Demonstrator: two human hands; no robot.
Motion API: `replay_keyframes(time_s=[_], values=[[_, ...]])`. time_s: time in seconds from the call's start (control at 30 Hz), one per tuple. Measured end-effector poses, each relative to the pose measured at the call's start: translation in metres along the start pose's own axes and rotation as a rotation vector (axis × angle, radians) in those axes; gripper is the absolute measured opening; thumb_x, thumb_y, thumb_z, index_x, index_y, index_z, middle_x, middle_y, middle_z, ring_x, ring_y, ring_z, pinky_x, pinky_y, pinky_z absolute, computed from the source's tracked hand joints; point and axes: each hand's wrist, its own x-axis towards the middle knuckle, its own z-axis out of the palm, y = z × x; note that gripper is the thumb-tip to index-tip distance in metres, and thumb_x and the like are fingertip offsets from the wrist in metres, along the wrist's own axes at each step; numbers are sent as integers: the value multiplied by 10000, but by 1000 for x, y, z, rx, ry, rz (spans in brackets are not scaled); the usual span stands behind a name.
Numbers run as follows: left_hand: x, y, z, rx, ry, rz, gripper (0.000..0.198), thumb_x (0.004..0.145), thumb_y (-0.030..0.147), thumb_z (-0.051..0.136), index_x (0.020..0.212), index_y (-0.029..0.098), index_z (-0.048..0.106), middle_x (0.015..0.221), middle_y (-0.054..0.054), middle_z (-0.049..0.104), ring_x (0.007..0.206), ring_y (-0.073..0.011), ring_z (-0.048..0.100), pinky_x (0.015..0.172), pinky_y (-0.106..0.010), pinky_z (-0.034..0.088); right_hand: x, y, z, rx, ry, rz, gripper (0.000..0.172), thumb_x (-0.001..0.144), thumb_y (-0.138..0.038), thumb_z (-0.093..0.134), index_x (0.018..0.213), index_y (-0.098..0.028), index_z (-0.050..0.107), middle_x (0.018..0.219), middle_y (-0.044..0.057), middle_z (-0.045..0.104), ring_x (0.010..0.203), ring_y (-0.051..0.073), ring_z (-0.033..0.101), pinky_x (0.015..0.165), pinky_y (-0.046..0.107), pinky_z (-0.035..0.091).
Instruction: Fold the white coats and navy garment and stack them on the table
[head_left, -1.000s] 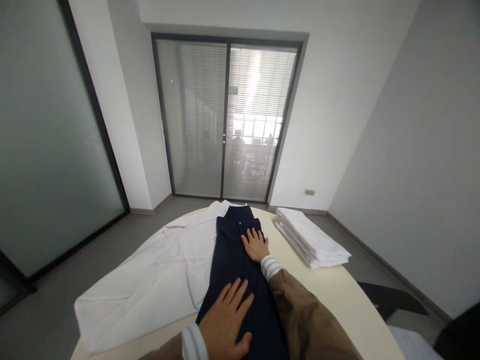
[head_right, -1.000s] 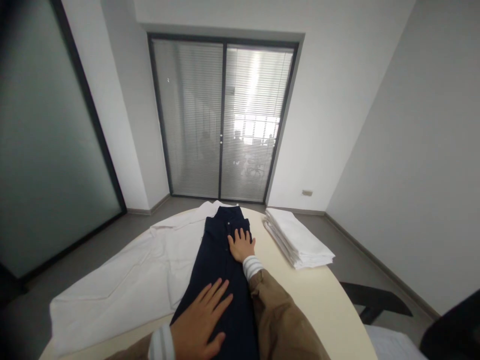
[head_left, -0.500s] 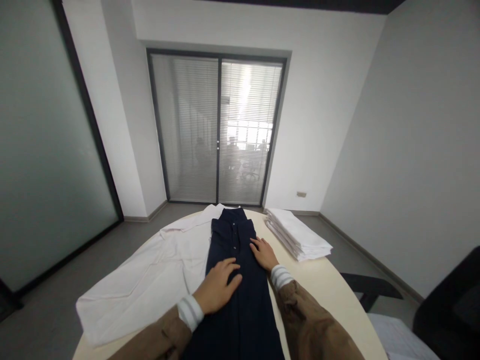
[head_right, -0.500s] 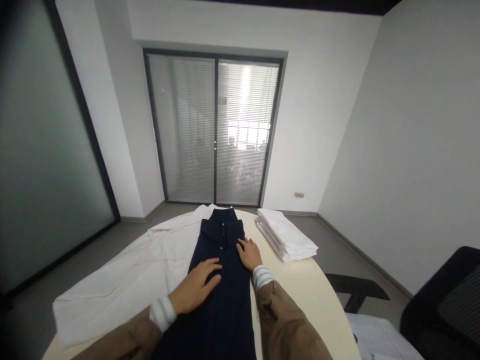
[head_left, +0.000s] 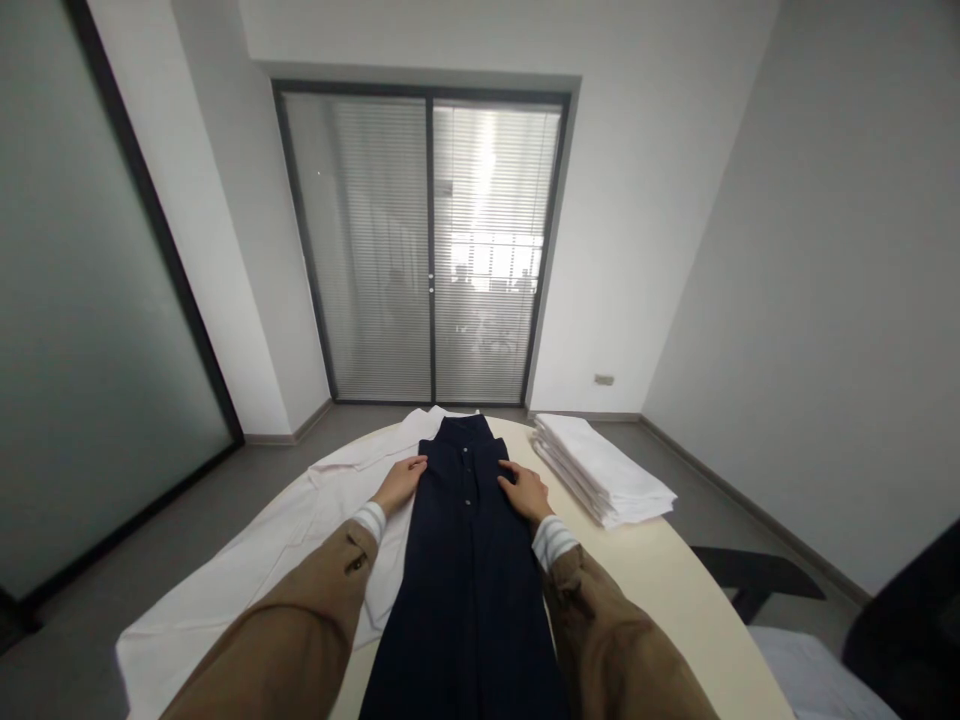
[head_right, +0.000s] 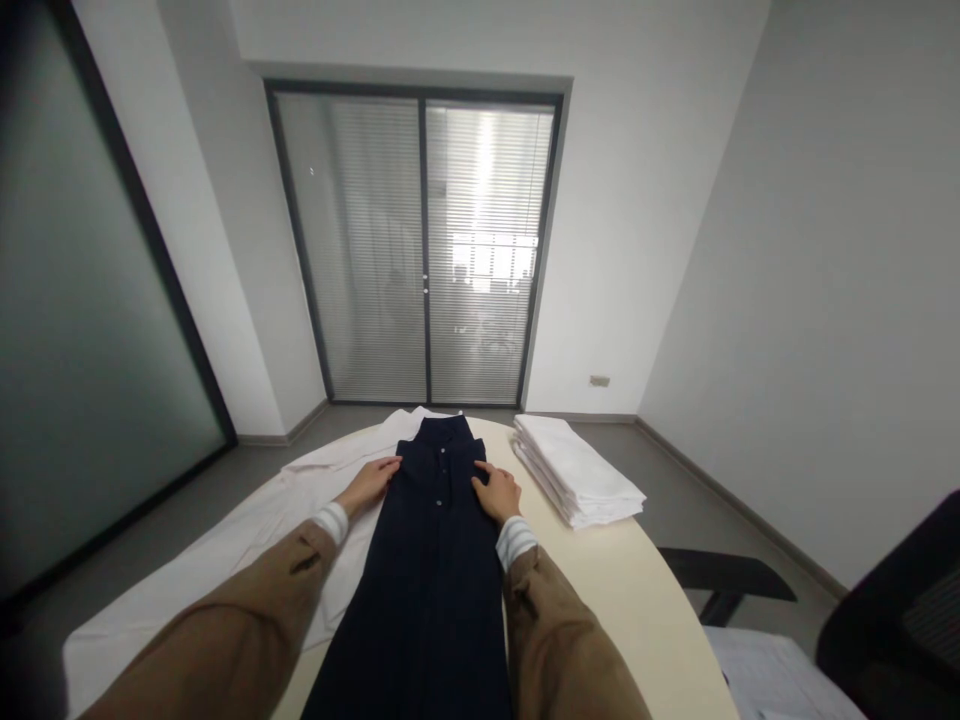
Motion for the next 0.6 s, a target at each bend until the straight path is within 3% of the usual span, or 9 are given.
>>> replay_keyframes(time_s=[0.13, 0.27, 0.47, 0.6], values=[[13, 3, 3, 26, 35, 11, 186, 763, 216, 658, 883, 125, 767, 1027, -120, 757, 1072, -285, 662, 1024, -387, 426, 16, 2, 5, 125, 7, 28, 416, 759, -339, 679, 1174, -320, 695, 1182, 53, 700, 1179, 300, 586, 1056, 522, 349], [15, 16, 7, -9, 78, 29, 170, 749, 131, 656, 869, 150, 774, 1025, -106, 759, 1054, -259, 670, 1032, -373, 432, 27, 0, 8, 287, 16, 32, 391, 772, -277, 615, 1150, -225, 703, 1148, 71, 716, 1065, 244, 655, 970, 416, 464], [4, 40, 14, -179, 137, 10, 172, 711, 61, 685, 861, 140, 714, 907, -85, 736, 881, -218, 691, 874, -377, 550, 25, -23, -4, 518, 47, -29, 382, 727, -259, 616, 1085, -148, 692, 1007, 81, 736, 920, 204, 680, 847, 329, 528], [-14, 57, 13, -372, 154, -27, 343, 713, 15, 683, 1019, 147, 600, 910, -56, 680, 812, -150, 677, 752, -294, 586, 11, -43, -24, 608, 52, -20, 605, 675, -216, 653, 1270, -147, 569, 1005, 79, 716, 871, 188, 682, 773, 297, 540]])
